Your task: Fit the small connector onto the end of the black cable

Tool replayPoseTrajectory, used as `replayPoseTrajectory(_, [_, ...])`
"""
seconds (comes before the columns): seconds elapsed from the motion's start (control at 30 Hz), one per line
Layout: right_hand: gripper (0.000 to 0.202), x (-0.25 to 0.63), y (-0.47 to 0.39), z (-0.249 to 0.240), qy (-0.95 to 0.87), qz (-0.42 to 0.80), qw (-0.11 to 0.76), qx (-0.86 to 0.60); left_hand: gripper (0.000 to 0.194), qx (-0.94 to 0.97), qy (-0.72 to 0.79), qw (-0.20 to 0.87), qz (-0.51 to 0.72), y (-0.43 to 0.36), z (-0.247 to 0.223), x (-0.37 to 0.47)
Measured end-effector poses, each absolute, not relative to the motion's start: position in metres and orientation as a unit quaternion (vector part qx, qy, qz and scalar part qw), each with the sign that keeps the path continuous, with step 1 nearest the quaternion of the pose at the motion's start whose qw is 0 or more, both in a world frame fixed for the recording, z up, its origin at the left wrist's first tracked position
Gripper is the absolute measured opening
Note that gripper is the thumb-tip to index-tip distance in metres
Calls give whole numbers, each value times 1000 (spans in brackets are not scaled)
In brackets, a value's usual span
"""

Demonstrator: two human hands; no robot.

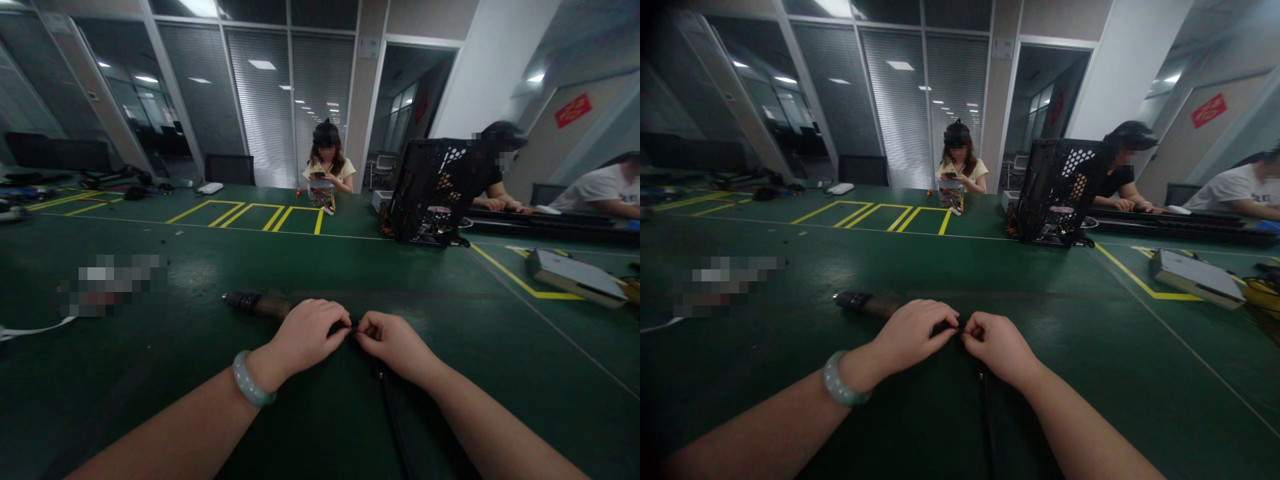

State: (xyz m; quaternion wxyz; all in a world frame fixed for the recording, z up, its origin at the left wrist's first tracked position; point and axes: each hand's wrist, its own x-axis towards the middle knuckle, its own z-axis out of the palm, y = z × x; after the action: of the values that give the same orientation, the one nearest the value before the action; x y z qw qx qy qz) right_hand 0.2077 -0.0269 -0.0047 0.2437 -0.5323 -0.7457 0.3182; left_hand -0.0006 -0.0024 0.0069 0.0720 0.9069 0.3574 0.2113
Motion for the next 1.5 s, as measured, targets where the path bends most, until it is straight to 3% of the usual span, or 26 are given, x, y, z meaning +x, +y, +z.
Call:
replayPoseTrajectory(0.93, [12, 208, -26, -6, -733, 349, 255, -526, 14, 912, 343, 66, 213, -3, 8, -2])
replayPoseTrajectory(1.5, [17, 187, -43, 13, -737, 260, 237, -577, 12, 911, 343, 66, 219, -5, 11, -4])
